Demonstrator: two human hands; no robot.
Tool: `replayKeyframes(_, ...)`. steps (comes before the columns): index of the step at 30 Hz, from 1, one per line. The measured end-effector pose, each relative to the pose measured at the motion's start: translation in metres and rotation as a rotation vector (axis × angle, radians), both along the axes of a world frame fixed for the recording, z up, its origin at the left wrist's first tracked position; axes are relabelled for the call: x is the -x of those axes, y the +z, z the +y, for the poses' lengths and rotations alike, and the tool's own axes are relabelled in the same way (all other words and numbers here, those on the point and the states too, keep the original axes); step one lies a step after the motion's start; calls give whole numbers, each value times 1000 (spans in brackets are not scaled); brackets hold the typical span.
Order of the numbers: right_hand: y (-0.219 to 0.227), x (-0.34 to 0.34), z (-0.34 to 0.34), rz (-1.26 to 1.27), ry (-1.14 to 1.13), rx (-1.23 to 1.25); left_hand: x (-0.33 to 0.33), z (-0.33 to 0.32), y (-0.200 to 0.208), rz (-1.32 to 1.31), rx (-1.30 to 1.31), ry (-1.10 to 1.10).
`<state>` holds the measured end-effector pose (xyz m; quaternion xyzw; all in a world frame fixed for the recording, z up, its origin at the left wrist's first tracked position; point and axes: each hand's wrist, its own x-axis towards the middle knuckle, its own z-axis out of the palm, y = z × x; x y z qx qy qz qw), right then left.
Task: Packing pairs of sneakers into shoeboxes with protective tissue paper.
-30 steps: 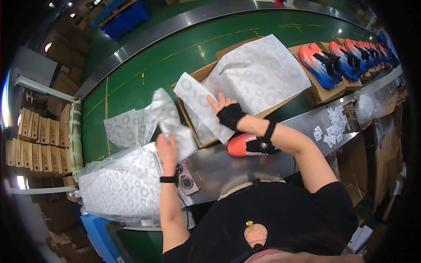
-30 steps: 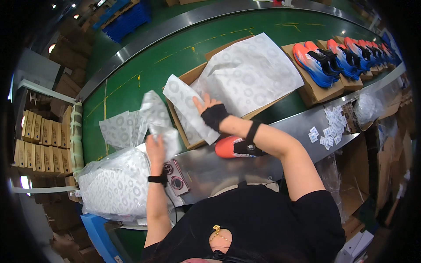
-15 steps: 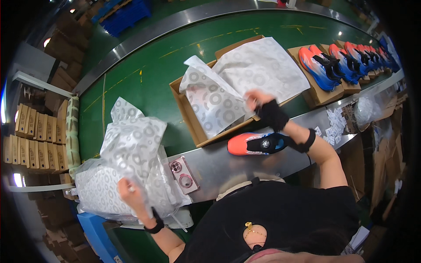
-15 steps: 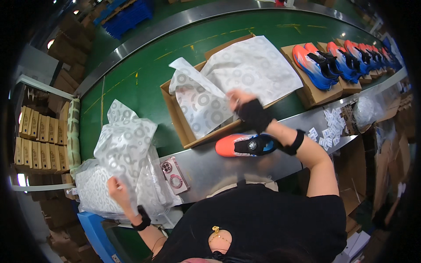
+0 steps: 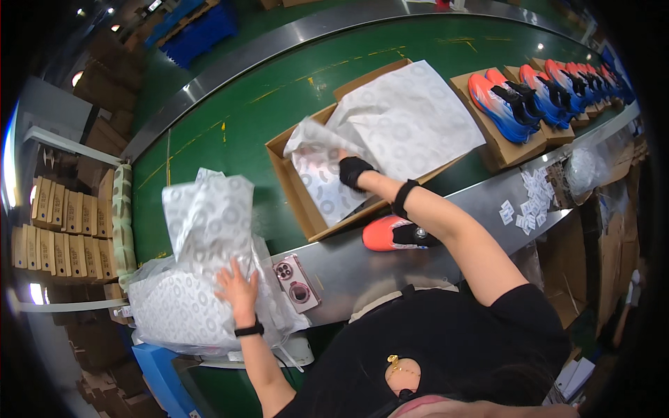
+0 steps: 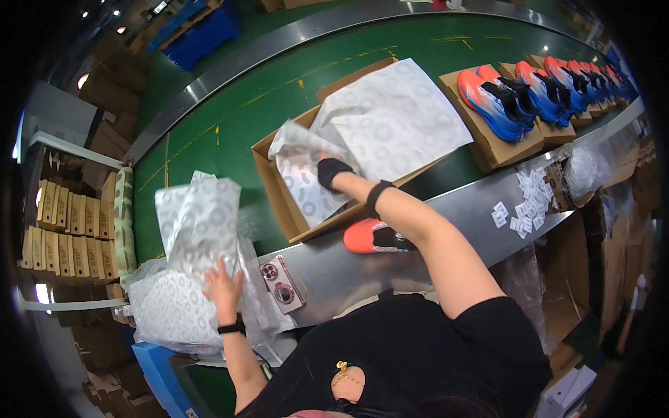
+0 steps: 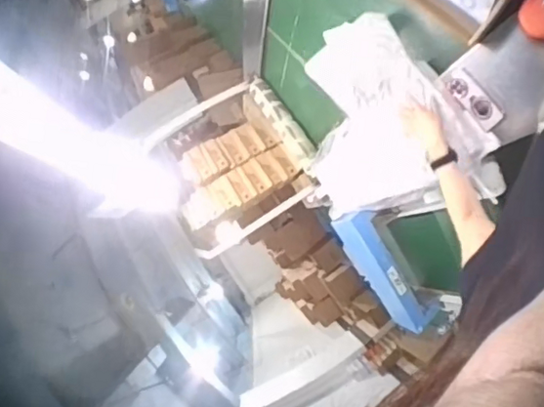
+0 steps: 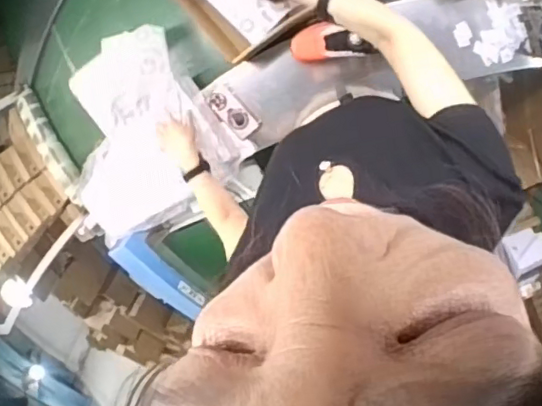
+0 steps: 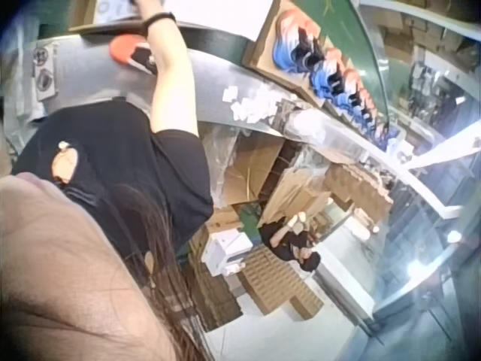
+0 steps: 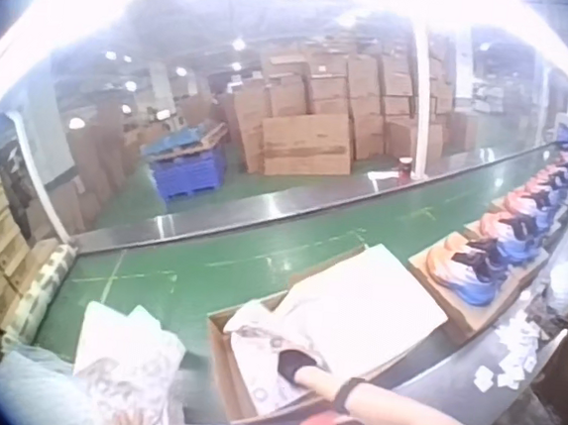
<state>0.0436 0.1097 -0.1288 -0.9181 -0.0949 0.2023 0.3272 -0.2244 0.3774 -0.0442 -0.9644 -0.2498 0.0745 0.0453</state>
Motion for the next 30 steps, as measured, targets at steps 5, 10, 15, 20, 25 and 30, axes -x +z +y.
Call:
replayKeyframes(5, -14, 10, 40, 526, 282, -170, 44, -6, 46, -311, -189, 80)
replayKeyframes(10, -21, 29, 56, 42, 447, 85, -36, -65, 85, -745, 345, -223)
replayKeyframes(15, 15, 8, 19, -80, -199, -489, -137, -103, 29, -540, 451, -540)
replayKeyframes(20, 96, 86, -89, -395, 186, -357, -207, -105, -56, -466, 148, -705)
replayKeyframes(25, 109, 163, -194, -312, 480, 466, -214, -102, -85, 111, 21, -688)
replayKeyframes(30, 79, 158, -202, -337, 508, 330, -192, -134, -43, -511, 802, -721)
